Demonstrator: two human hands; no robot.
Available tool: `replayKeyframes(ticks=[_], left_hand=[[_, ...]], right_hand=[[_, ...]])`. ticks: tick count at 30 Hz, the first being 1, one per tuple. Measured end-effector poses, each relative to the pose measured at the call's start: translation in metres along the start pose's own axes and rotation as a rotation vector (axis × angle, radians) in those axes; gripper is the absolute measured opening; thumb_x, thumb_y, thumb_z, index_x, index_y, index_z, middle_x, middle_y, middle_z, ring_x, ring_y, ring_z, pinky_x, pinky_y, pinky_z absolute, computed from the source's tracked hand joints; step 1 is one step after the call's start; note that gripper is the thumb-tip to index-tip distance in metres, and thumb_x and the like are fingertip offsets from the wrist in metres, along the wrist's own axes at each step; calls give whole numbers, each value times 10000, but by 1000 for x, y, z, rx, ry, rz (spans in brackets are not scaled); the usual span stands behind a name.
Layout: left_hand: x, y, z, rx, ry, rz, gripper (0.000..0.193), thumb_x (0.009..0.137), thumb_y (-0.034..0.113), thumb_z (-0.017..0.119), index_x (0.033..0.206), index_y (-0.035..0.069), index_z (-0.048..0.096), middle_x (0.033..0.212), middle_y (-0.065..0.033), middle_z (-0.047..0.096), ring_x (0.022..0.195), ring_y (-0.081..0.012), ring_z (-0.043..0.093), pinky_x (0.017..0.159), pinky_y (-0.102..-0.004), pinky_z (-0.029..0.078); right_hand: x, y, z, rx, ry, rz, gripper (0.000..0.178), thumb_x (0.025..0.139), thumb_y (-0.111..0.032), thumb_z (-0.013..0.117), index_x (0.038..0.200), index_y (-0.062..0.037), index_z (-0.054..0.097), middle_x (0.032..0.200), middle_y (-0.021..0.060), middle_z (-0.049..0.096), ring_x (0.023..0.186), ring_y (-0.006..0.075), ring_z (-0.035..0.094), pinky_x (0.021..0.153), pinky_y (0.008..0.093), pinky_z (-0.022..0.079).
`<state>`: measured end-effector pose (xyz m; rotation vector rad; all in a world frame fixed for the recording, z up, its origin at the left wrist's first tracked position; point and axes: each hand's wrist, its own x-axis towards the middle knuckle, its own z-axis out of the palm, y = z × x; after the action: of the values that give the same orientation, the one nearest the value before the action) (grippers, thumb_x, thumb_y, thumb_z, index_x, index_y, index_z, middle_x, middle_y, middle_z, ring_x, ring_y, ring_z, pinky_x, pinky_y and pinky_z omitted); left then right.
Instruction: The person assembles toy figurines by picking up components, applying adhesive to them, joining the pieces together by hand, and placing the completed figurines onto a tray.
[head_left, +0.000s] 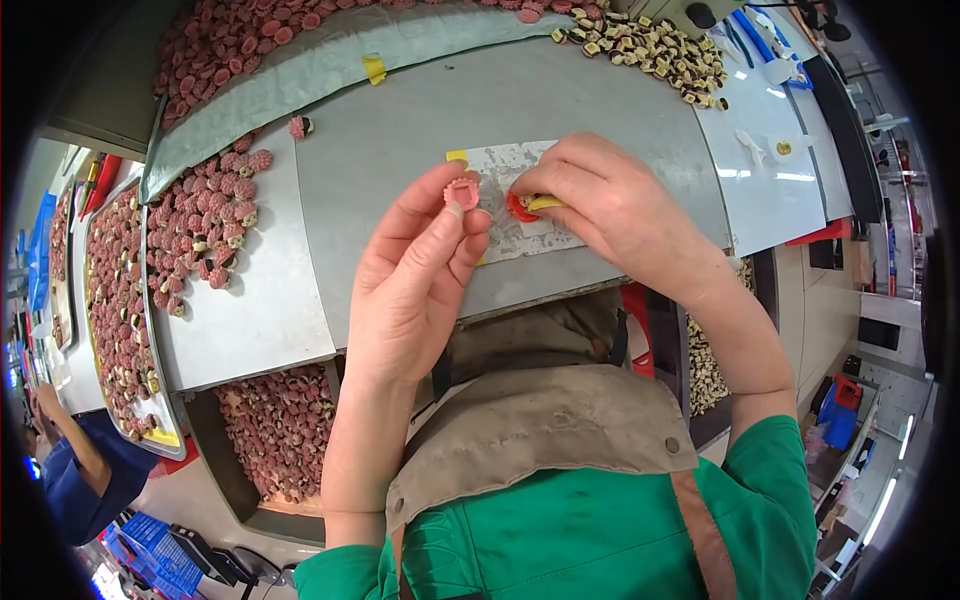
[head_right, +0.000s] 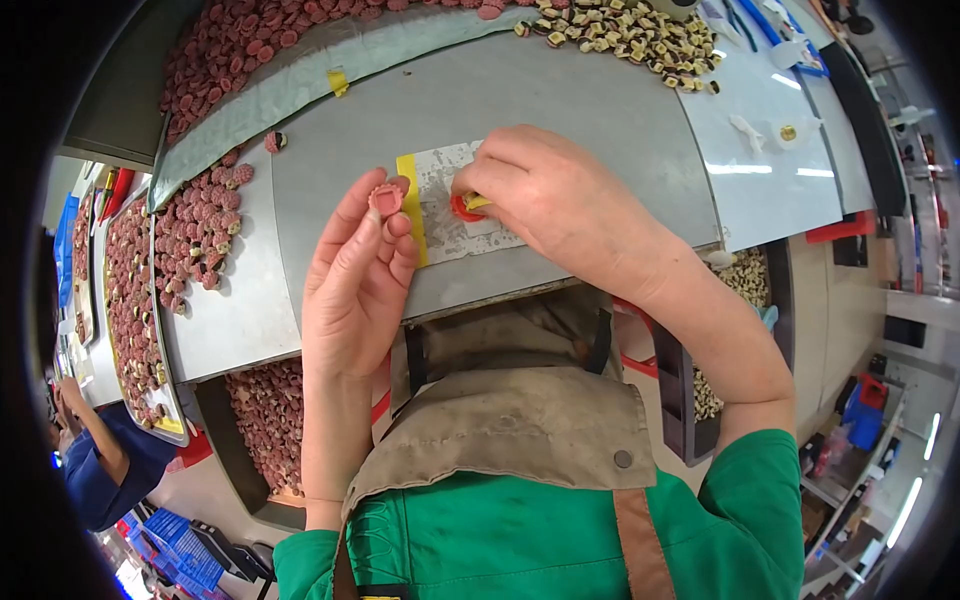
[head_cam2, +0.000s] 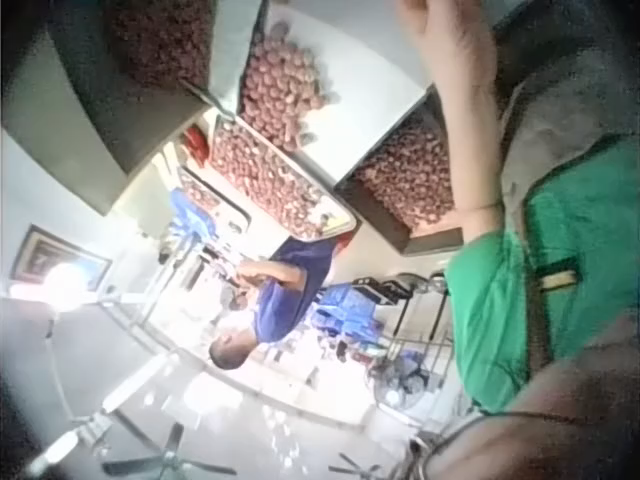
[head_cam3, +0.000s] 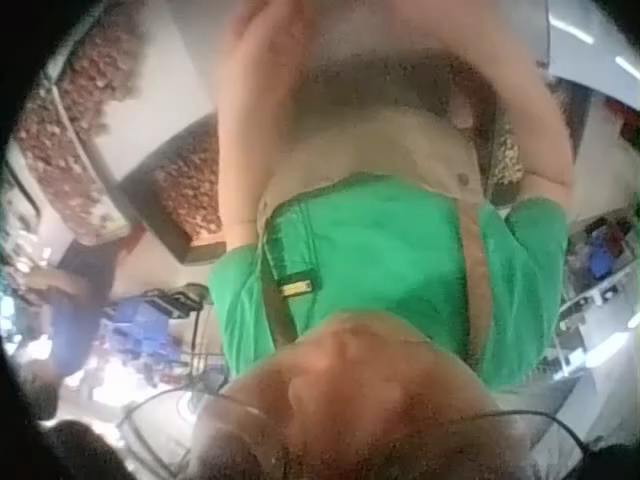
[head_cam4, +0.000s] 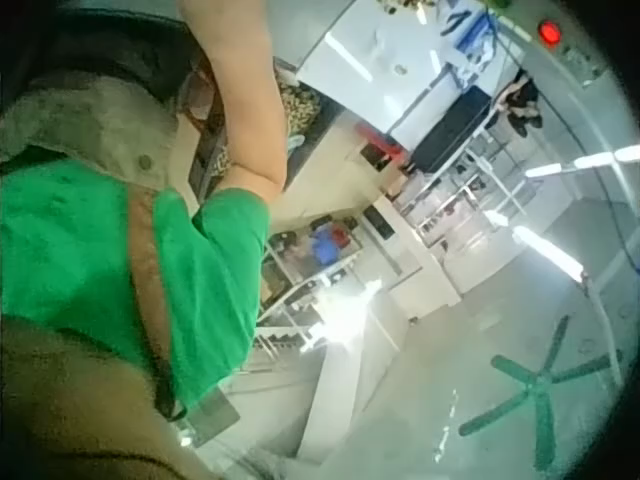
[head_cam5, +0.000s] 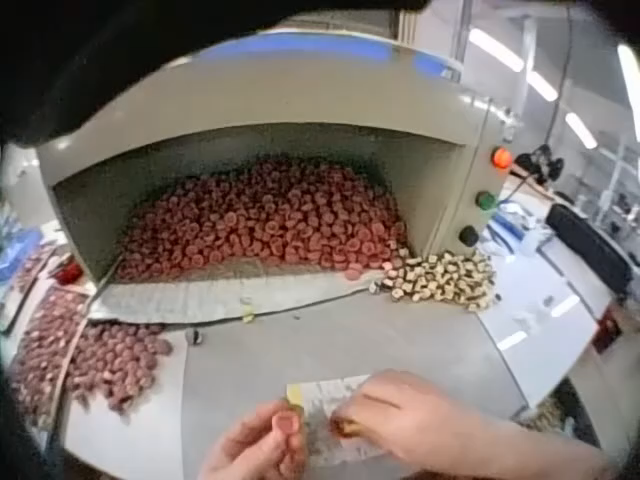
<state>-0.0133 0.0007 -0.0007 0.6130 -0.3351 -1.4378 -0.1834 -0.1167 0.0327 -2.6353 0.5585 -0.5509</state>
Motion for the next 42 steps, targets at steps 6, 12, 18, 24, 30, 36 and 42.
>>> replayKeyframes(ticks=[6,12,18,24,30,36,42], left_hand=[[-2,0,-1,4,-39,27,337,954,115,541,1280,40,503,1097,-25,583,973,-105,577,882,-247,456],[-5,2,5,89,3,25,323,958,140,542,1257,24,506,1089,-27,583,942,-98,571,858,-240,457],[-5,2,9,115,15,-29,320,966,169,524,1241,7,497,1093,-48,586,897,-92,573,821,-235,476],[-2,0,8,123,-15,-36,307,977,196,511,1220,9,511,1083,-46,590,919,-106,576,840,-255,468],[-2,-3,12,243,16,42,288,966,161,536,1199,-8,530,1107,-54,595,972,-111,575,848,-259,473],[-5,-11,20,457,45,217,292,952,126,557,1199,-28,539,1076,-65,618,983,-108,567,839,-249,473],[-1,3,18,375,-22,-3,411,950,166,558,1297,-28,456,1034,-74,620,952,-113,565,862,-263,446]], right_hand=[[-1,4,0,19,-5,-53,235,739,-19,673,970,-38,633,892,87,584,831,266,577,711,360,482],[-4,3,-1,134,-1,26,198,794,-8,636,990,-34,634,904,91,583,846,240,587,730,337,477],[-10,-12,2,653,178,295,195,852,-20,612,1046,-32,619,971,79,583,881,170,585,748,273,464],[8,-23,-1,454,147,43,194,845,-31,628,1039,-35,620,984,77,595,904,176,589,764,287,488],[6,-23,5,261,171,-73,187,849,-41,626,1035,-36,612,972,89,603,903,206,597,761,307,498],[-4,-24,13,425,217,87,227,838,-77,651,1052,-40,587,989,107,593,871,243,593,764,304,494],[-3,-23,12,294,264,-33,265,811,-147,702,1034,-55,593,1042,100,570,925,229,572,785,318,483]])
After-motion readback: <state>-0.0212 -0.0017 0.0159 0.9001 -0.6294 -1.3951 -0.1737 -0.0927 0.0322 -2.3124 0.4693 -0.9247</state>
